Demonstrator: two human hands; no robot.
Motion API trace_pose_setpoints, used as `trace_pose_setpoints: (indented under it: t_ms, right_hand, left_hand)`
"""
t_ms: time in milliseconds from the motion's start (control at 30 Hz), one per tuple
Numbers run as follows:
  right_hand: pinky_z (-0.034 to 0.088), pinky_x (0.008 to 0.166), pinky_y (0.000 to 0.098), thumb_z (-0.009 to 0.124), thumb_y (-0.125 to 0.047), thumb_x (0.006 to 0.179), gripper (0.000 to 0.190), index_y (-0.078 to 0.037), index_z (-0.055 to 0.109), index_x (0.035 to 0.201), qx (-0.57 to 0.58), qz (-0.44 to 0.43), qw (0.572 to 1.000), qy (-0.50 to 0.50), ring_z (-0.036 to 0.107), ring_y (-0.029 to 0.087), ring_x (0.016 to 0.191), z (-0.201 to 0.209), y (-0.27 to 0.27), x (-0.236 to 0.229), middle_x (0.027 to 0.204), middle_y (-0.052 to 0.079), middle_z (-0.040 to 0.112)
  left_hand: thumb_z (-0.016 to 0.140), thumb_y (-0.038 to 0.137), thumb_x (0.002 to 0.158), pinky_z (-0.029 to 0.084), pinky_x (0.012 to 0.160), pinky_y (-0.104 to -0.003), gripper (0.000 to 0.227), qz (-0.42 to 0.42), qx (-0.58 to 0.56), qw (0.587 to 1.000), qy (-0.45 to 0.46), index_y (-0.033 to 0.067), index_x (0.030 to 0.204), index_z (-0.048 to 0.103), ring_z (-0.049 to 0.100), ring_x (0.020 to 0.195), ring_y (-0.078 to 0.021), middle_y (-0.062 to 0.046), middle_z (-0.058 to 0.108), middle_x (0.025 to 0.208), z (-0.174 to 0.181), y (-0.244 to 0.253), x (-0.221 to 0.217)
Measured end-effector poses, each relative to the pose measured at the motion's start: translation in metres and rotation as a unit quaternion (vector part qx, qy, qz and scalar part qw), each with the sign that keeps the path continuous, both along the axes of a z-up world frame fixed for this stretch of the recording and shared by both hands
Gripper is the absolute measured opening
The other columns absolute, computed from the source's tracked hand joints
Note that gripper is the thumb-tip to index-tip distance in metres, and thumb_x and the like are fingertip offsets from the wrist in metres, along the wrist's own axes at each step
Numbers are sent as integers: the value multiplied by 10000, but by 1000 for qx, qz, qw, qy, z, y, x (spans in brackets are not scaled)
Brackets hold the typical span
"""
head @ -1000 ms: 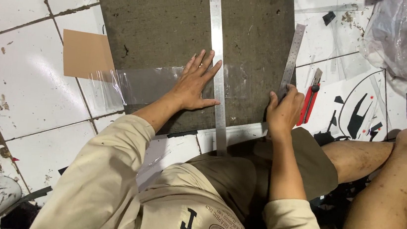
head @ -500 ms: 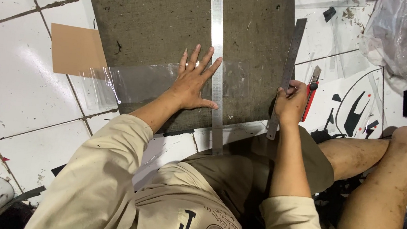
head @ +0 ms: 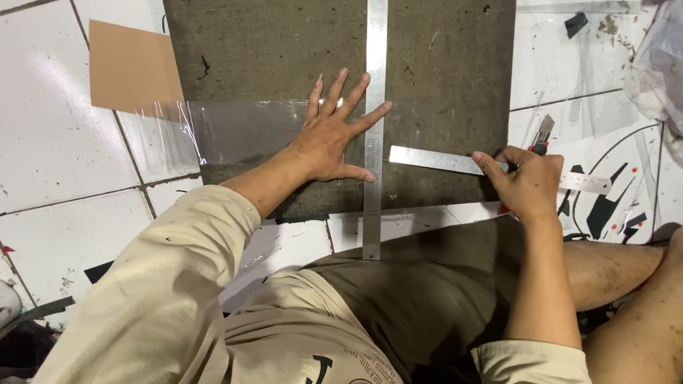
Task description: Measuring and cutting material using a metal ruler and a utility knife on the floor
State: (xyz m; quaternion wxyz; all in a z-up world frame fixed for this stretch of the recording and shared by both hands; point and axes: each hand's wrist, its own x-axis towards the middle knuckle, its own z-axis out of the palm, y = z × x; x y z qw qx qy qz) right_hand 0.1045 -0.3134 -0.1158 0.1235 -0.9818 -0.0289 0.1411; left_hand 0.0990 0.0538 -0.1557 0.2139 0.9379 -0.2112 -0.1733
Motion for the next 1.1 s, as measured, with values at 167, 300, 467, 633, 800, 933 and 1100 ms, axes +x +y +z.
trace_pose_setpoints:
  t_ms: [167,300,467,633,800,933,1100]
  right_hand:
    - [382,889,416,752,-630,944,468,-183,746,808,4,39,999,-38,661,453,766,-1,9,4,660,172,685]
    - [380,910,414,722,-650,961,481,-189,749,825,-11,39,998,-37,686,443,826,9,19,5,712,179,712]
    - [374,926,402,709,-696,958,531,-187,736,812,-21,49,998,-41,703,393,766,0,15,10,671,161,690]
    - [359,939,397,711,-690,950,509,-211,715,781,-20,54,997,-42,710,368,770,-8,11,8,641,141,675]
    - [360,940,385,718,-686,945,507,-210,703,773,-6,58,997,-48,707,345,744,-13,9,9,615,134,659]
    - [367,944,405,737,-655,933,473,-217,708,758,13,60,997,-43,690,382,748,-12,10,10,594,161,640]
    - [377,943,403,751,-635,938,452,-223,710,755,31,64,996,-53,694,371,741,-16,9,11,575,148,632]
  left_hand:
    - [739,842,640,-46,1219,-672,1240,-11,17,1000,4,401,1653,176,-51,1559,-483,-125,-2,1735,2,-2,2]
    - [720,859,648,-26,1220,-677,1221,-10,14,1000,13,410,1650,185,-59,1557,-476,-133,9,1733,7,-3,3]
    - [715,853,658,-27,1219,-676,1205,-6,10,1000,13,403,1651,202,-71,1554,-468,-140,9,1730,7,-3,3]
    - [722,844,645,-23,1217,-685,1220,-8,7,1000,9,388,1652,208,-62,1552,-476,-148,6,1727,6,-3,3]
    - [719,840,640,-27,1216,-686,1219,-10,7,1000,6,371,1651,225,-63,1551,-477,-157,4,1725,4,-3,3]
    - [725,839,624,-31,1213,-693,1240,-11,9,1000,10,362,1651,220,-58,1549,-485,-169,7,1723,5,-3,4]
    - [722,839,638,-57,1209,-686,1231,-11,0,1000,18,353,1653,223,-81,1549,-477,-170,-1,1723,2,-2,4]
